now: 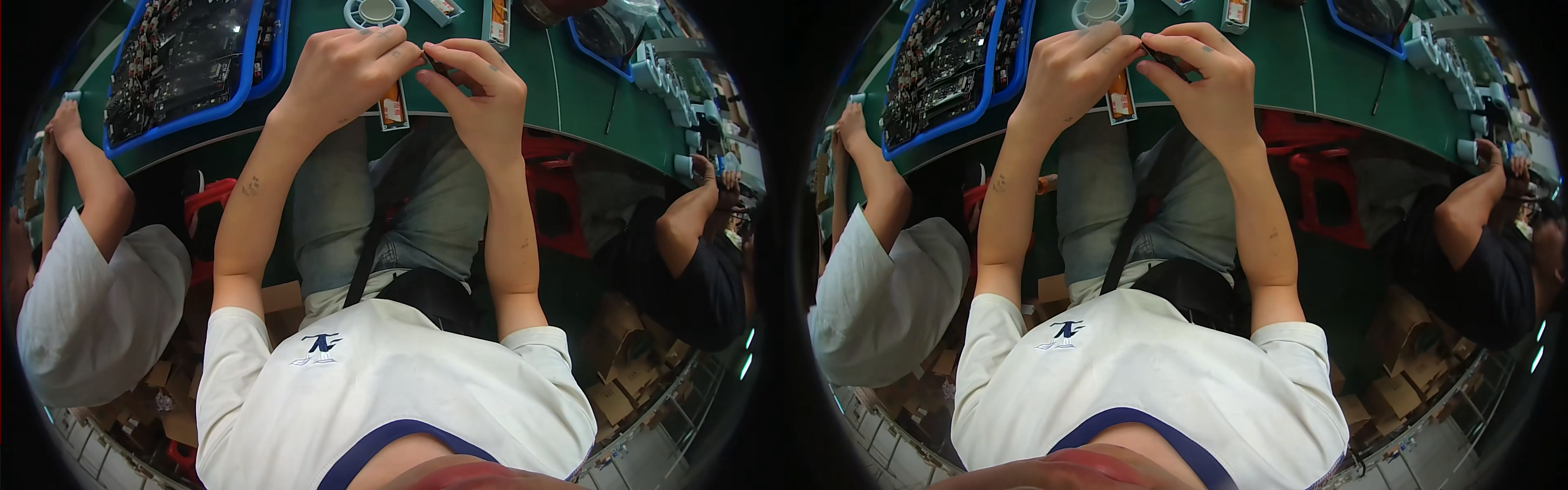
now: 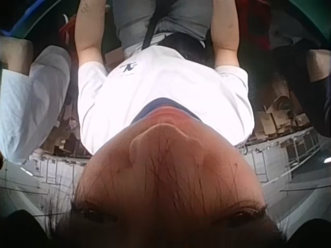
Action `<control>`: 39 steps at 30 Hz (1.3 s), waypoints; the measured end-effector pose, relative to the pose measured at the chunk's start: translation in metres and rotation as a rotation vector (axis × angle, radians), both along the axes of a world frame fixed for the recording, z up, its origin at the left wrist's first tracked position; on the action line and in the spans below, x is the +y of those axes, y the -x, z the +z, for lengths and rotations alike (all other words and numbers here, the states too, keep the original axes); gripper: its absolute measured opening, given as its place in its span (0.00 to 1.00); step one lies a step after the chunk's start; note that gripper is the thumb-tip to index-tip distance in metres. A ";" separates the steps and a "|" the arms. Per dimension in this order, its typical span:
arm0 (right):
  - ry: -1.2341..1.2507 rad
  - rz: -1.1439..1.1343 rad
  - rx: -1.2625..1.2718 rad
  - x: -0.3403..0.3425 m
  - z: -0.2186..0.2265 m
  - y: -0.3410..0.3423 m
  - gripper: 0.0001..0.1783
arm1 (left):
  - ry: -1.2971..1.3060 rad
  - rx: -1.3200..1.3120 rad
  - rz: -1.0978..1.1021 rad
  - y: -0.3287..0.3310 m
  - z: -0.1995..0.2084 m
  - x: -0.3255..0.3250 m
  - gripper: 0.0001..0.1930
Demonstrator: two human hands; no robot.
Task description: Assembling small electronic components onto a panel at a manufacturing workstation.
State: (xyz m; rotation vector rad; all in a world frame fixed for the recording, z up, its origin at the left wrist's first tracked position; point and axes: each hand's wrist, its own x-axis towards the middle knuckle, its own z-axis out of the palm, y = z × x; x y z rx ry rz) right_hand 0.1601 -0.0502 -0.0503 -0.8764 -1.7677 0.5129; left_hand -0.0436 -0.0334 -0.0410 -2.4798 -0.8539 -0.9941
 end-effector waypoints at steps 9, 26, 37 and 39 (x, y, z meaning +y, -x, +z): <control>0.256 0.187 0.175 0.004 -0.004 -0.003 0.12 | 0.002 -0.151 -0.090 0.003 -0.011 0.002 0.12; 0.206 0.333 0.091 0.020 0.001 -0.006 0.15 | 0.255 -0.056 -0.083 0.009 0.011 0.002 0.12; 0.295 0.412 0.199 0.021 -0.005 -0.008 0.11 | 0.465 -0.077 -0.114 0.010 0.025 0.002 0.12; 0.252 0.425 0.165 0.025 -0.004 -0.008 0.11 | 0.466 -0.075 -0.105 0.012 0.027 0.003 0.12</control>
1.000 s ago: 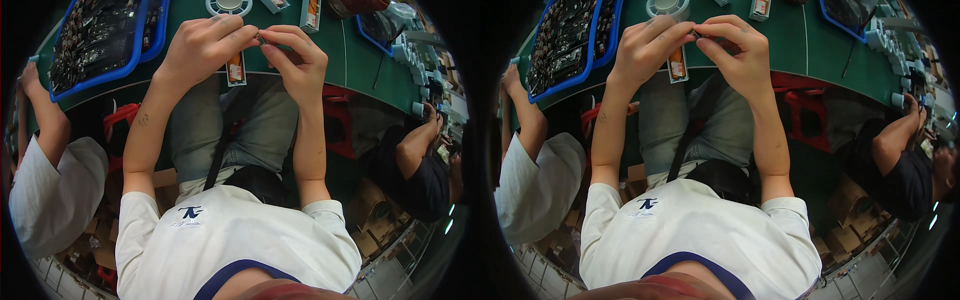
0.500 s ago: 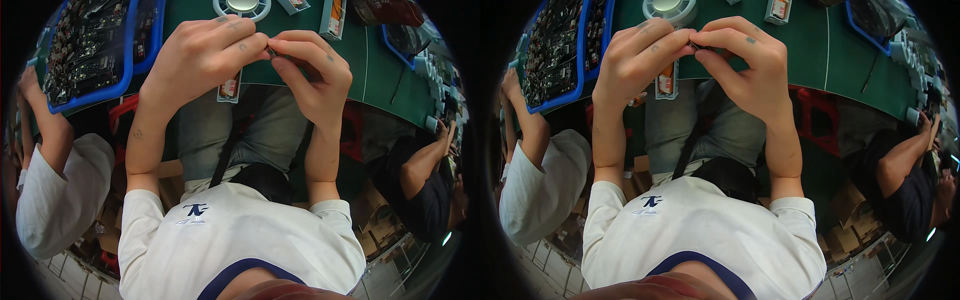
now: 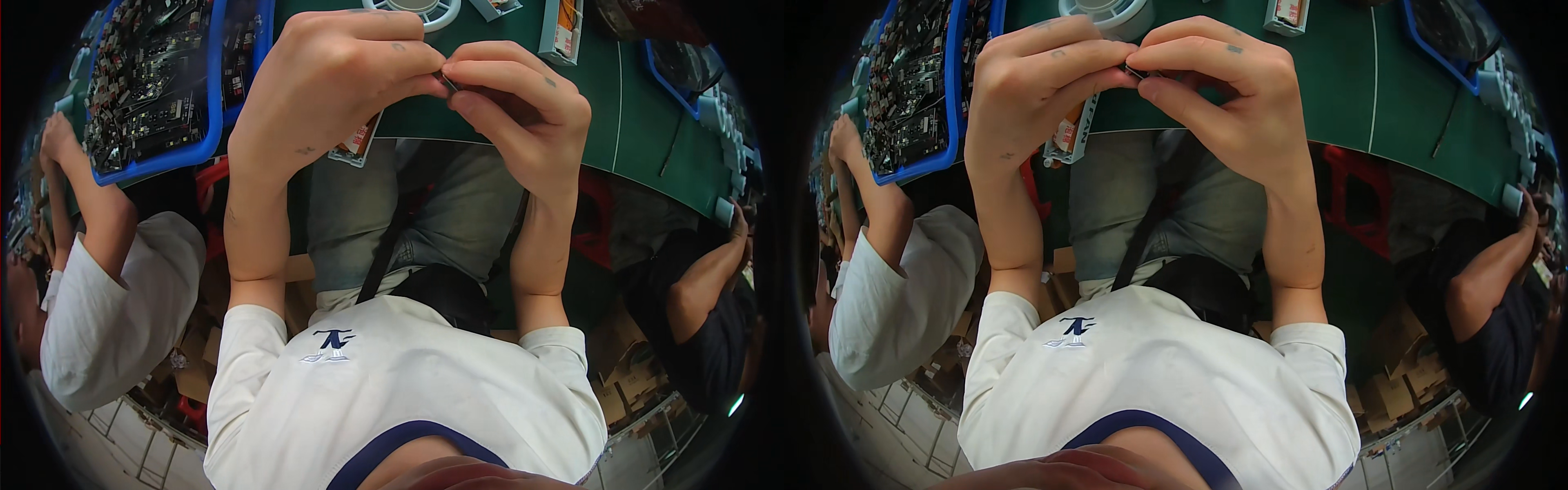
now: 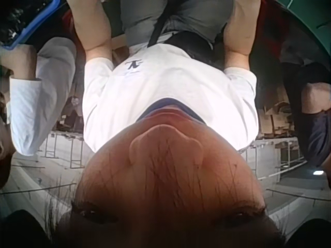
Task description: Assembling small electronic components onto a panel at a manufacturing workstation.
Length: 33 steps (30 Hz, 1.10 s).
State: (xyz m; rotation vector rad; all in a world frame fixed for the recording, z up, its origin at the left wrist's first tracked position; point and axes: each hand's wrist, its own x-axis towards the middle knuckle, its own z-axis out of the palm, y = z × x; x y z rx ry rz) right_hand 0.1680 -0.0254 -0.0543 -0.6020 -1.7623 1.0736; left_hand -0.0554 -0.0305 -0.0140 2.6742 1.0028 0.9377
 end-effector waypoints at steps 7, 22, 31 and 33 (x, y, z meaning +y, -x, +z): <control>0.097 0.035 0.035 -0.002 0.003 0.005 0.12 | -0.039 -0.005 0.022 0.001 -0.004 0.001 0.13; 0.595 0.016 0.369 -0.014 0.003 0.032 0.08 | -0.040 -0.217 0.299 -0.001 -0.006 -0.037 0.11; 0.374 -0.212 0.089 -0.022 0.002 0.034 0.07 | -0.014 -0.222 0.376 -0.008 -0.014 -0.029 0.07; 0.373 -0.225 0.075 -0.024 0.002 0.035 0.07 | -0.046 -0.186 0.365 -0.007 -0.015 -0.029 0.06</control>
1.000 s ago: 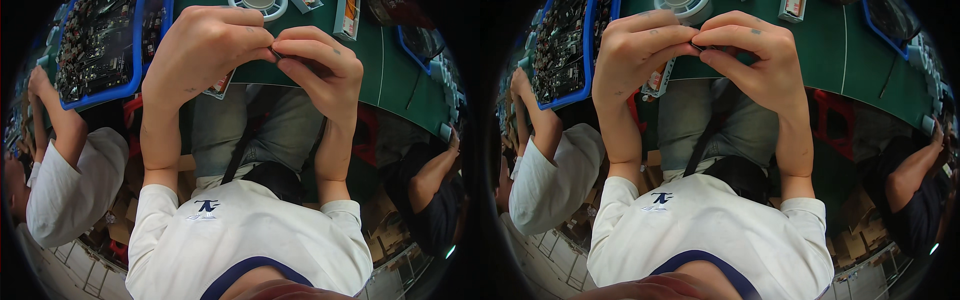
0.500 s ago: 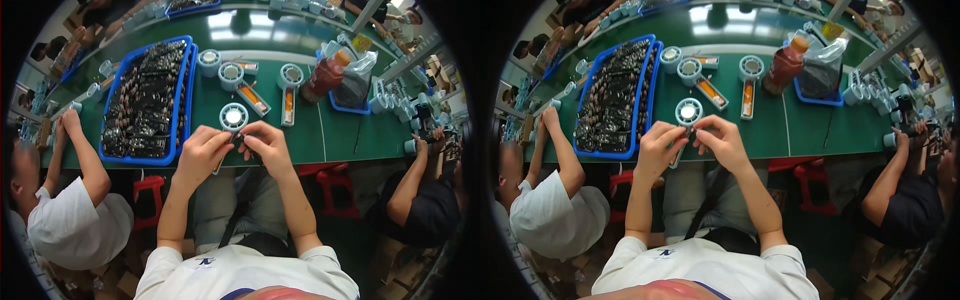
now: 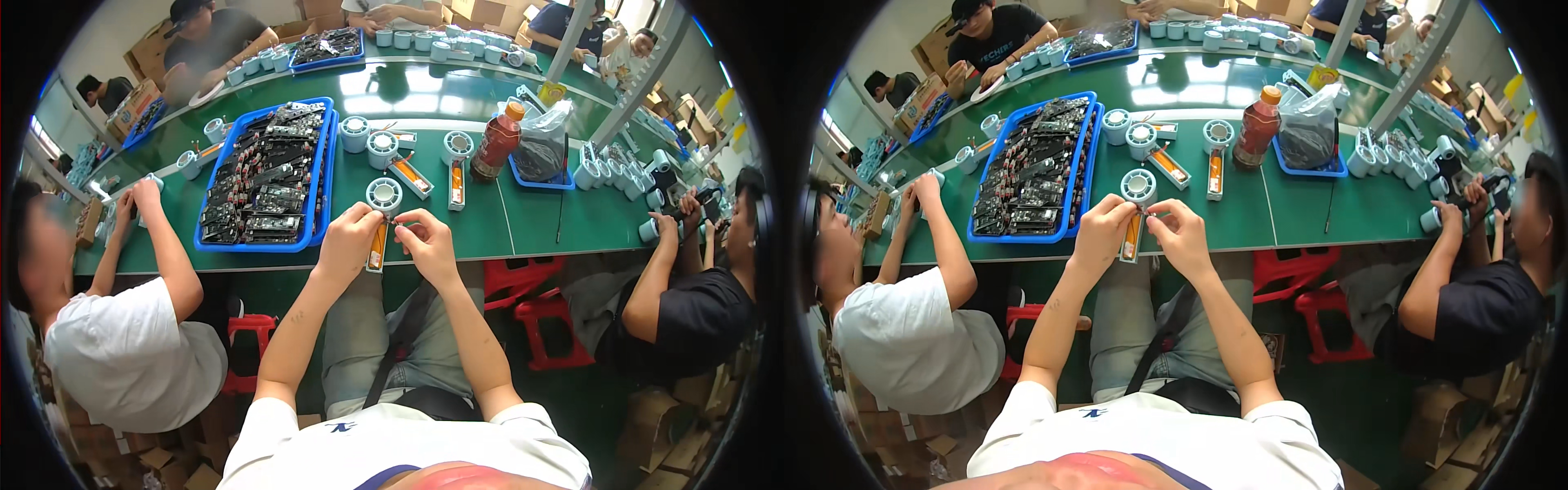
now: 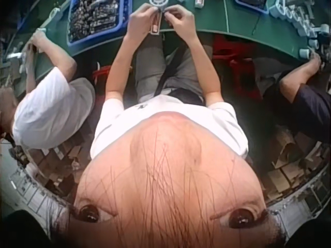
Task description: Assembling small electronic components onto a panel at a manufacturing workstation.
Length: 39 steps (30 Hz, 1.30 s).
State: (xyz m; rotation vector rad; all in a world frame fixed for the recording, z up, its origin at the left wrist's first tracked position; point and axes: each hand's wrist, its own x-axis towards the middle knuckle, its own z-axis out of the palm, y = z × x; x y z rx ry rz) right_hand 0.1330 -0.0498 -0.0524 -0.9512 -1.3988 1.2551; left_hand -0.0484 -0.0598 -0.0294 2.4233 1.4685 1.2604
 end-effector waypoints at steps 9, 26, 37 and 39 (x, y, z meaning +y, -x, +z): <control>-0.348 -0.162 -0.207 -0.022 0.010 0.005 0.11 | -0.026 0.326 0.043 0.002 0.009 -0.022 0.08; -0.399 -0.299 -0.440 -0.018 0.029 0.018 0.10 | 0.174 -0.299 -0.014 0.000 -0.017 -0.025 0.16; -0.648 -0.201 -0.578 -0.019 0.022 -0.003 0.12 | 0.192 -0.194 -0.017 -0.002 -0.008 -0.026 0.16; -0.726 -0.187 -0.594 -0.016 0.020 -0.006 0.13 | 0.174 -0.087 -0.020 -0.001 -0.003 -0.024 0.15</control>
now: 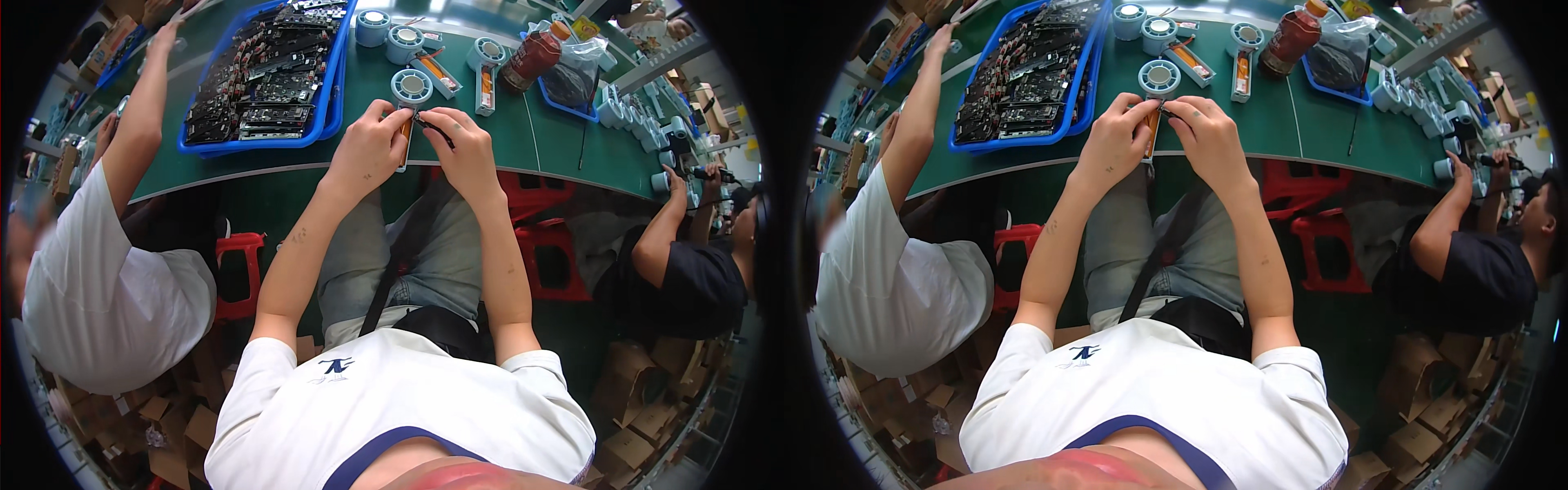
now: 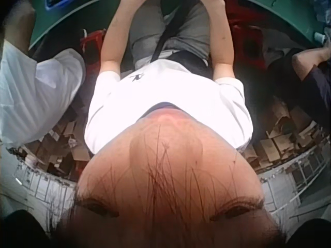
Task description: Assembling small electronic components onto a panel at a manufacturing workstation.
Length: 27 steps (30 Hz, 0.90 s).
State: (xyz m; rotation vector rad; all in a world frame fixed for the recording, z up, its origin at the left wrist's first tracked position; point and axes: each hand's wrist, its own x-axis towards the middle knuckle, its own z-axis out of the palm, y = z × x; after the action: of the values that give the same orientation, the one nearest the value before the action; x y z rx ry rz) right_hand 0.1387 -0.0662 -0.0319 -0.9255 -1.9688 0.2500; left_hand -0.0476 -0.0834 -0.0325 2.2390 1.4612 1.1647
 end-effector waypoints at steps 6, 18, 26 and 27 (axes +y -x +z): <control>-0.011 0.026 -0.059 0.002 0.007 0.000 0.12 | 0.016 0.047 0.004 -0.001 -0.001 -0.002 0.14; 0.253 -0.215 0.145 -0.003 0.007 0.034 0.08 | 0.139 -0.492 0.051 -0.012 -0.015 -0.013 0.20; -0.024 -0.320 -0.106 -0.005 0.004 0.047 0.08 | 0.162 -0.572 0.003 -0.012 -0.020 -0.011 0.24; -0.030 -0.312 -0.127 -0.005 0.004 0.048 0.08 | 0.161 -0.560 0.003 -0.011 -0.020 -0.012 0.24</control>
State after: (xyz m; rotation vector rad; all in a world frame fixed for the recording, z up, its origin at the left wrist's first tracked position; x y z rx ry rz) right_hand 0.0911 -0.0707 -0.0284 -1.2371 -1.9027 -0.0165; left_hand -0.0363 -0.0954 -0.0525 1.6198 1.2664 1.4599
